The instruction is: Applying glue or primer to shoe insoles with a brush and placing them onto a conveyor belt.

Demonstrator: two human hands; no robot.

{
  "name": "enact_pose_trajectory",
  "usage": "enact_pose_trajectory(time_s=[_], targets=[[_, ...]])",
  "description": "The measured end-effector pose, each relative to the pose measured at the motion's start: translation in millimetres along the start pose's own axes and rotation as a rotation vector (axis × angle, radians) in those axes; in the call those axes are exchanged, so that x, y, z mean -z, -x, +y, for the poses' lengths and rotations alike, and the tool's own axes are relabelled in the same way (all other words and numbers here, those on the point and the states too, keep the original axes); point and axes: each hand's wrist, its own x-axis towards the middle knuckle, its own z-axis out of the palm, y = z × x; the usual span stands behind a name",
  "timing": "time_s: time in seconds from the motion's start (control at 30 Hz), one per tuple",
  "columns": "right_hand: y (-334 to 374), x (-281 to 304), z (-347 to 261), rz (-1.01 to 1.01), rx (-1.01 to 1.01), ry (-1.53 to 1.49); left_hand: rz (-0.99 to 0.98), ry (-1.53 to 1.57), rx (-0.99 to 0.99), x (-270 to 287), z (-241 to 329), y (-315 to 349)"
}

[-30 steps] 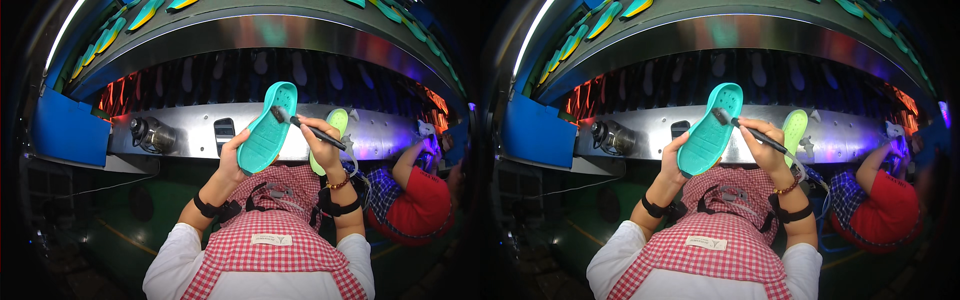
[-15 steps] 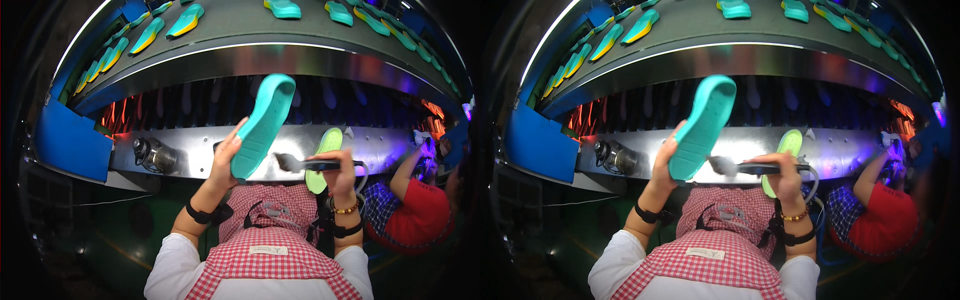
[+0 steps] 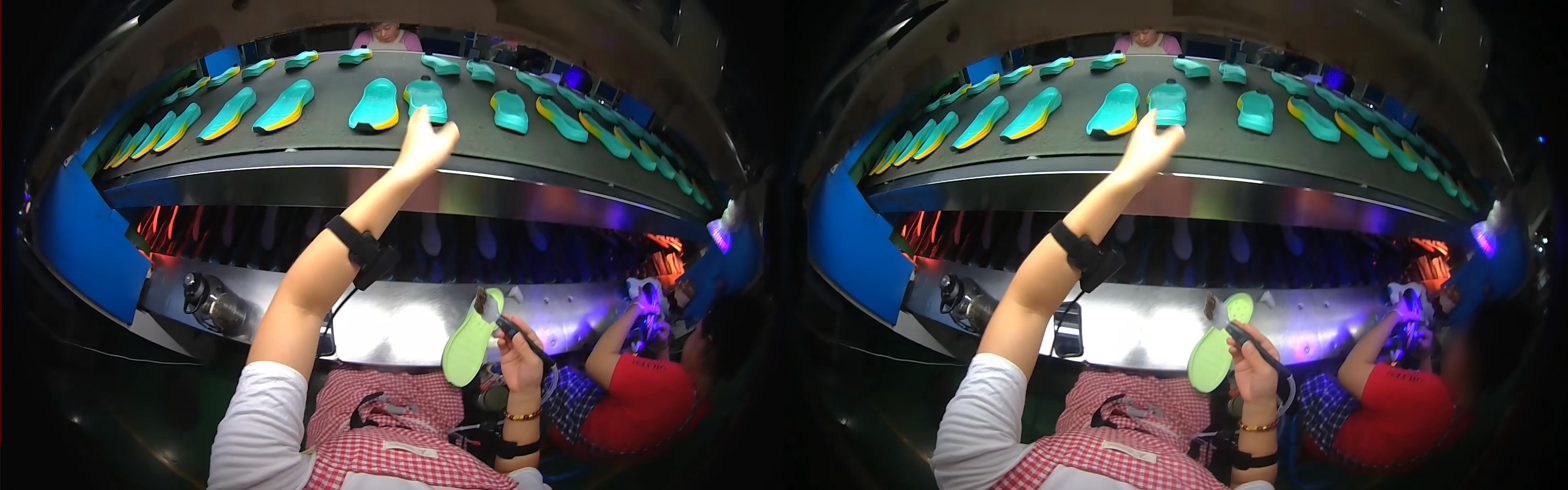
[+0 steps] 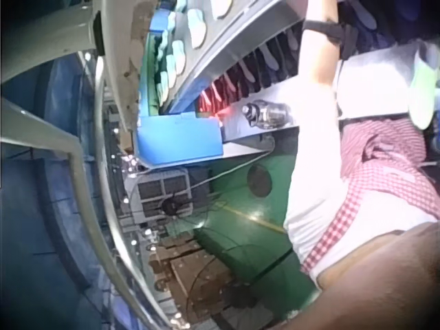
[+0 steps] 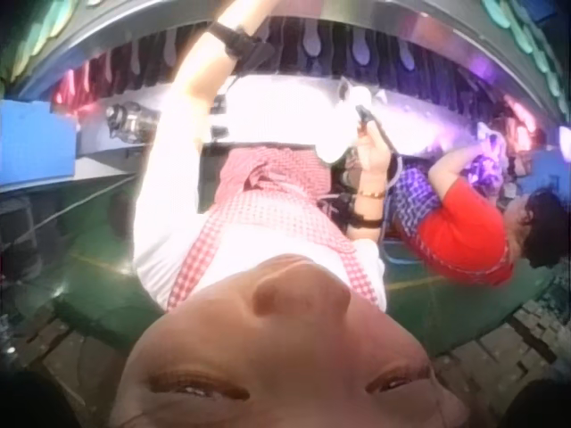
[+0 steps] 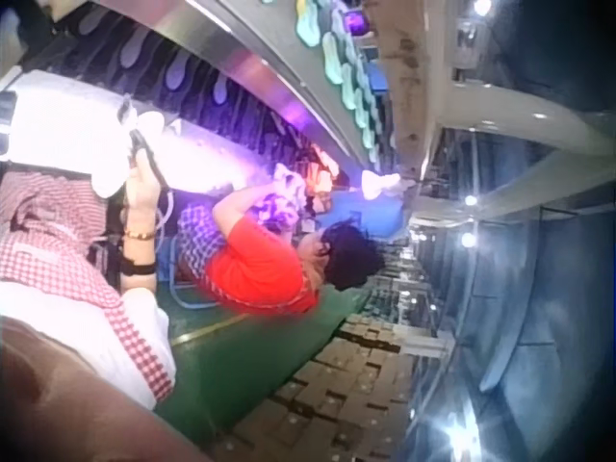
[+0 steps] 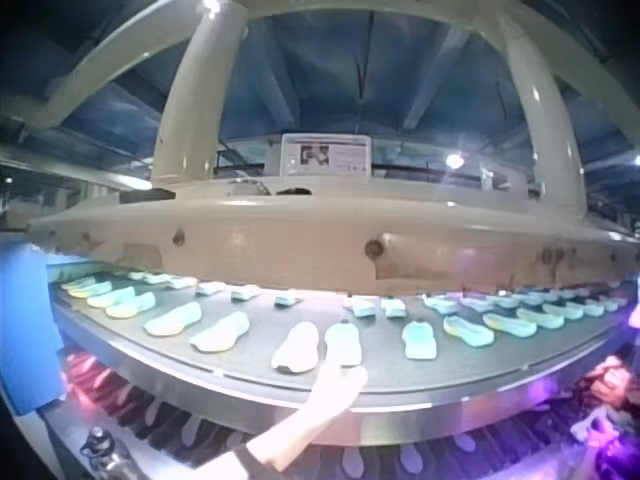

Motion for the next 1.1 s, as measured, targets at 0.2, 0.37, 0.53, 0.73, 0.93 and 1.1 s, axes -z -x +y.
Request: enact_pose_trajectory(time_s=[0.2,0.37,0.53,0.73,0.93,1.1], targets=[[1.8,13.7,5.4,0.106,-0.025,0.017,0.136,-0.709,0.084,-23.9,-4.5,-20.9],[0.5,16.1,6.5,0.121,0.003,0.108,0.219,-0.960,-0.096,-27.9,-15.5,-22.9],[2.1,24.9,-1.0,0.154,0.006,0.152,0.386,-0.269,-0.486,-20.0,7.6,24.6],[-4.6,5.7,-1.7,0.130,0.017,0.130,0.440,0.685,0.022,-5.2,1.2,122.5],[5.3,-10.0,-8.6,0.004,0.065,0.019,-0.399,1.197,0.337,45.6,-6.6,197.3],[-4.1,-31.2,13.2,-0.083,-0.143,0.116,-0.420,1.445,0.761,14.4,-50.0,277.3]])
